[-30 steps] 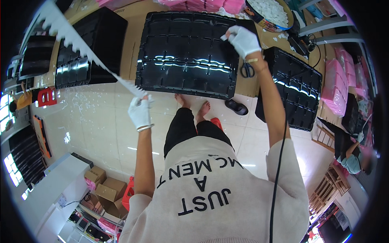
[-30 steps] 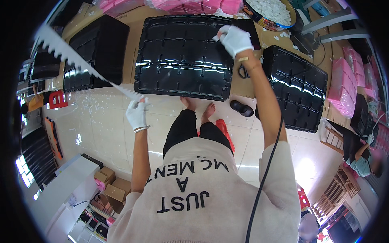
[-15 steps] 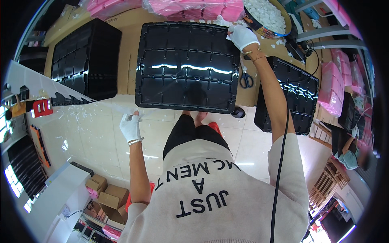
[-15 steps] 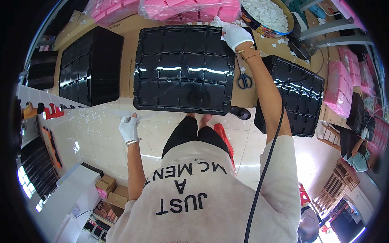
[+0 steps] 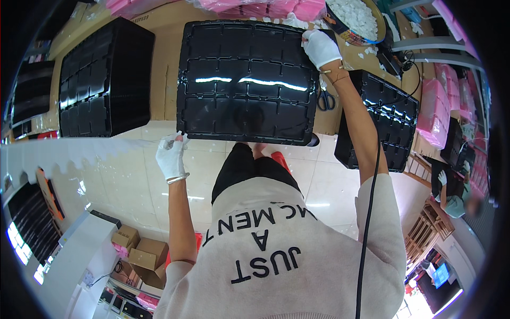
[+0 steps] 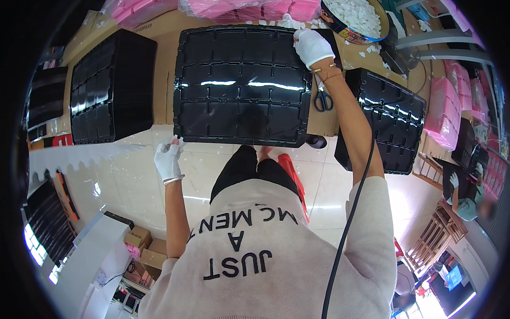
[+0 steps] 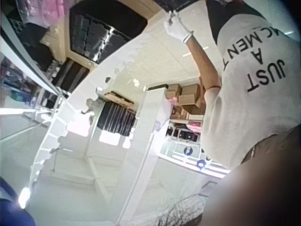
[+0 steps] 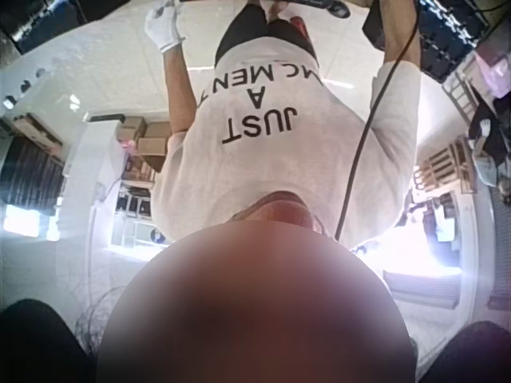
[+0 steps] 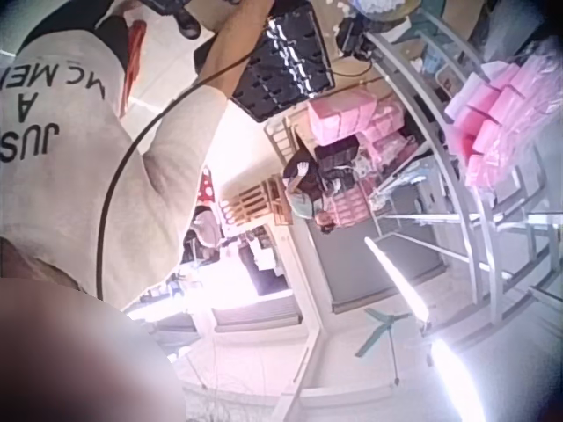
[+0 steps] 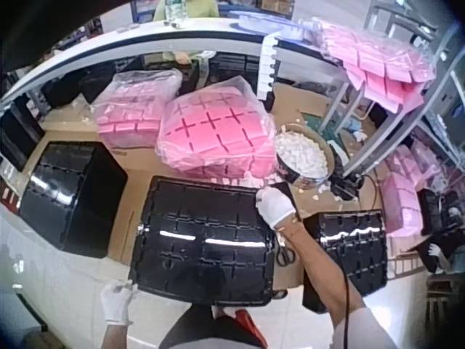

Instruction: The person packages pink foam products into black containers by hand, using white dividers to separate the items.

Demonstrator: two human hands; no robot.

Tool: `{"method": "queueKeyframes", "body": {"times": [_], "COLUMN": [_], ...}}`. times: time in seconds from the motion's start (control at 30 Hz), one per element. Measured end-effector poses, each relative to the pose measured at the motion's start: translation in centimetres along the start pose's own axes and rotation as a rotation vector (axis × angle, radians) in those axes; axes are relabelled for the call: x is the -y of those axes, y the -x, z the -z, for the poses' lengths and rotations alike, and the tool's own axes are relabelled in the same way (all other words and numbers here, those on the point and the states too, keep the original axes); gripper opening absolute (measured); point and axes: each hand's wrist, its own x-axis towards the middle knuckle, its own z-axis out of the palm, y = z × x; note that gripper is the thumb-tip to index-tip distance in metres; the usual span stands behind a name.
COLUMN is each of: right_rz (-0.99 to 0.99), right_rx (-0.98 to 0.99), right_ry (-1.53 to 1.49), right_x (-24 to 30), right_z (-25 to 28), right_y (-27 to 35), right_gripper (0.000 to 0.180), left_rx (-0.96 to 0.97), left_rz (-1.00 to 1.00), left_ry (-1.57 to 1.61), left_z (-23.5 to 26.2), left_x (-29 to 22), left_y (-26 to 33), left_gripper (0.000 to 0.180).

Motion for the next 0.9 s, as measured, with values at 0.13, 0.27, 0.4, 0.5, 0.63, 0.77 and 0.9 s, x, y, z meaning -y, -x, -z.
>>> {"method": "queueKeyframes", "body": {"times": [0.13,0.27,0.4,0.5,0.63,0.77,0.9], "right_rz": [-0.002,0.097,-0.053,-0.239,-0.356,0.254,0.073], "right_rx": [-0.131,-0.076,-0.239,-0.462,-0.285,0.057,0.418], "right_ry": [-0.023,-0.047,-0.292,-0.272,0.465,-0.673,-0.965], "right_x": [-0.1,2.0,1.7,-3.5,-10.6,8.9,20.8], "right_z": [-0.3,-0.5,1.1,4.0,2.2,3.3,4.2], "right_y": [1.3,2.9,3.6,0.1,-2.7,4.7,10.5], "right_gripper": [0.014,0.011,0.01,0.023,0.022,0.023,0.027], "left_rx": [0.019,0.085,0.086,0.106,0.162,0.17,0.293], "left_rz": [-0.052,-0.056,-0.032,-0.081,-0.089,-0.044,-0.044], "left_ry": [0.017,0.177,0.175,0.147,0.162,0.289,0.315], "left_z": [-0.1,0.4,0.8,1.0,-1.1,-1.4,-2.8], "left_x": [-0.4,-1.3,-1.9,-2.7,-5.9,-6.6,-7.5], "left_y": [1.0,2.0,2.8,3.2,3.9,4.6,4.2], "left_gripper": [0.017,0.014,0.014,0.015,0.014,0.021,0.024]}}
